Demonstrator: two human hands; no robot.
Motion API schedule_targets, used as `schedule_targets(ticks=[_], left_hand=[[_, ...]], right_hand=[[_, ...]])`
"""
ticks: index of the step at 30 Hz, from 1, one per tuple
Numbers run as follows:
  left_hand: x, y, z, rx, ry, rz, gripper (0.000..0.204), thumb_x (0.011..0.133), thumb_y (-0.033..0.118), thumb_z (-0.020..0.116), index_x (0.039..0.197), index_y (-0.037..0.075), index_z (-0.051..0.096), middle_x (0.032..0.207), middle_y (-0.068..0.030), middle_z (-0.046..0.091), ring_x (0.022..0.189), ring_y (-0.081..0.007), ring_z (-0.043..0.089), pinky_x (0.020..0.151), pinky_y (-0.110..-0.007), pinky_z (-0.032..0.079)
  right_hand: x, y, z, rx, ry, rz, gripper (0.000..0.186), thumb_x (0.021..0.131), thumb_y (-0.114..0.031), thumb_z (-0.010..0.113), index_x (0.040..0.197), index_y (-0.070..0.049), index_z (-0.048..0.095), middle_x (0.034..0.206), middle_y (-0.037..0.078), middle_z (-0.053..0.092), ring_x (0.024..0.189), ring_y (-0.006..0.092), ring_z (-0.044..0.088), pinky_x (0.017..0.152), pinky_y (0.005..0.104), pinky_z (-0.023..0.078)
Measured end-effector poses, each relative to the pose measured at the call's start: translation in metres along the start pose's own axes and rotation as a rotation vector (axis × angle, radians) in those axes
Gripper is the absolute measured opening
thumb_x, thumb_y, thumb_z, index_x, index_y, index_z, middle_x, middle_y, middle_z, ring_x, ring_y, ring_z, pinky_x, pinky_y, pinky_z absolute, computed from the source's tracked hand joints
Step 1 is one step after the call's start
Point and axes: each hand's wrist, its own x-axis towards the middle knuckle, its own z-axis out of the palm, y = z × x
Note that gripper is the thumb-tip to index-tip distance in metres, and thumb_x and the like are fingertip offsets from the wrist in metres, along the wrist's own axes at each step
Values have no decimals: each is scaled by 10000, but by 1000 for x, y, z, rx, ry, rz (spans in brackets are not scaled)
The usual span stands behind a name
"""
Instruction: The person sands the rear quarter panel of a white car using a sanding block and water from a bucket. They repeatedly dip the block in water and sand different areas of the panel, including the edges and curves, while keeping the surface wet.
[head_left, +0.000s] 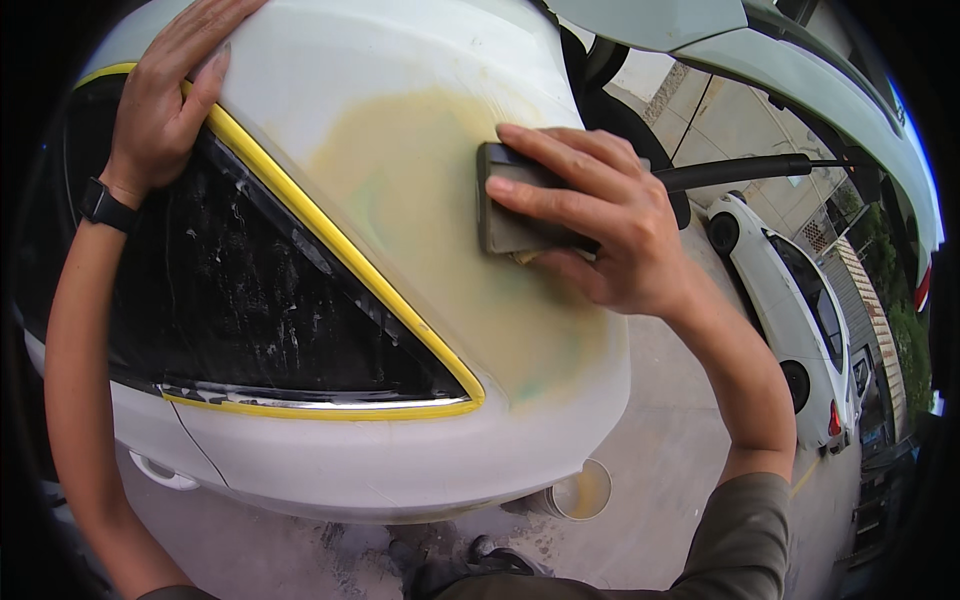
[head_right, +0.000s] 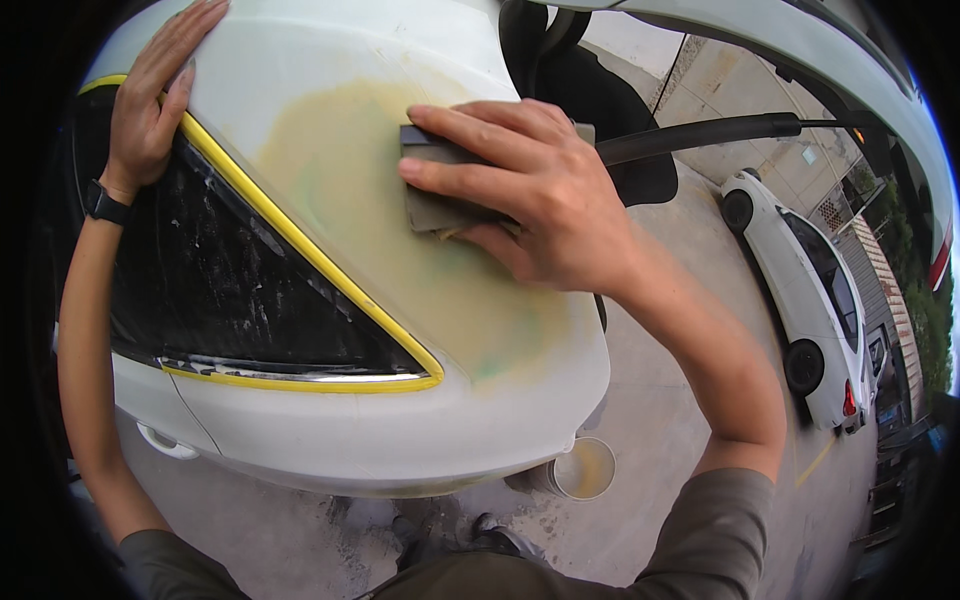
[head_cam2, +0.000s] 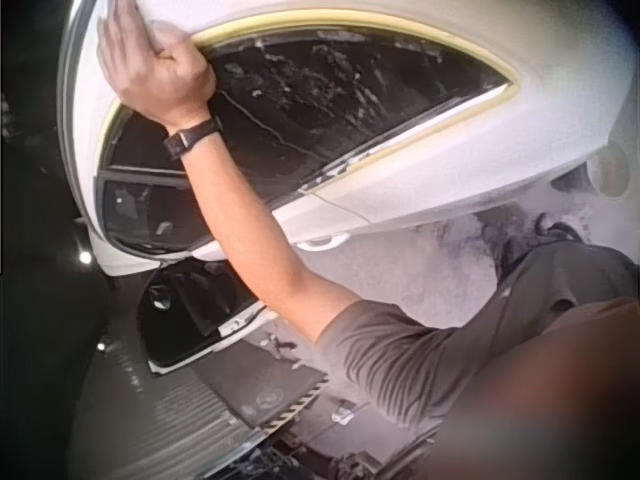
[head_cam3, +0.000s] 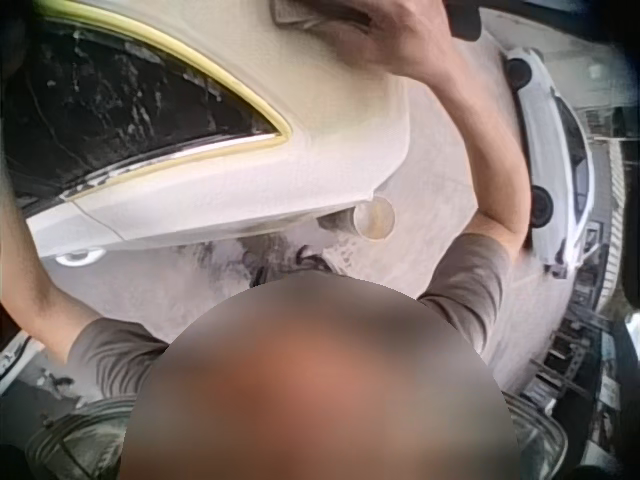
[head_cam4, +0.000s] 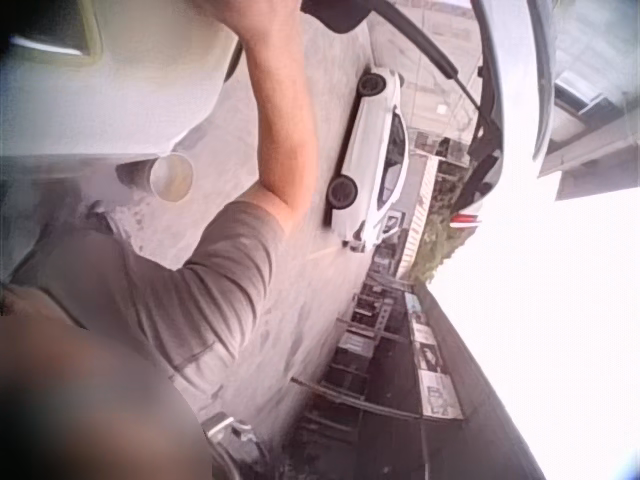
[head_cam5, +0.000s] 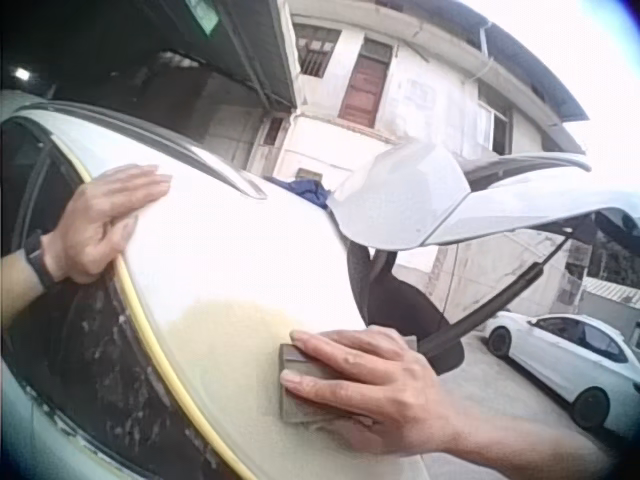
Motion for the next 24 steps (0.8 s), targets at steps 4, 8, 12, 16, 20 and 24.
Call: schedule_targets(ticks=[4, 8, 12, 16, 20, 24], left_hand=[[-4, -23, 7, 21, -39, 191, 515, 1068, 203, 411, 1556, 153, 567, 1600, -103, 550, 1536, -312, 445, 1292, -503, 321], [-7, -44, 16, -10, -27, 182, 523, 1054, 180, 419, 1552, 144, 571, 1598, -110, 552, 1541, -313, 438, 1296, -500, 313], [-8, -49, 15, -21, -44, 224, 527, 1046, 170, 428, 1552, 134, 569, 1601, -115, 548, 1545, -308, 432, 1301, -497, 303], [-6, -39, 9, 22, -57, 211, 518, 1057, 178, 428, 1553, 129, 567, 1603, -115, 545, 1544, -303, 433, 1302, -483, 304], [-2, -16, 3, 5, -42, 79, 550, 899, 164, 503, 1407, 7, 639, 1453, -227, 628, 1421, -404, 537, 1244, -501, 377], [1, 5, -3, -7, 13, 12, 553, 821, 129, 542, 1322, -60, 683, 1374, -283, 671, 1350, -461, 598, 1215, -512, 411]], right_hand=[[64, 22, 10, 99, 130, -179, 672, 665, -75, 880, 1316, -192, 764, 1471, 119, 659, 1230, 344, 656, 1052, 451, 527], [-15, 11, 1, 79, -80, -73, 768, 552, -73, 860, 1292, -264, 788, 1473, 79, 667, 1231, 301, 665, 1011, 432, 497], [33, 19, 2, 85, 47, -185, 572, 660, -90, 875, 1222, -177, 807, 1395, 86, 709, 1166, 310, 682, 952, 451, 533], [70, 32, 10, 123, 135, -235, 578, 675, -110, 890, 1243, -165, 801, 1364, 105, 720, 1135, 327, 687, 966, 438, 553], [-3, 24, -6, 20, -36, -75, 707, 622, -71, 883, 1312, -190, 782, 1450, 95, 682, 1170, 345, 672, 1019, 448, 555], [66, 31, 1, 25, 94, -133, 645, 675, -69, 892, 1302, -178, 784, 1442, 115, 683, 1163, 342, 676, 1006, 427, 564]])
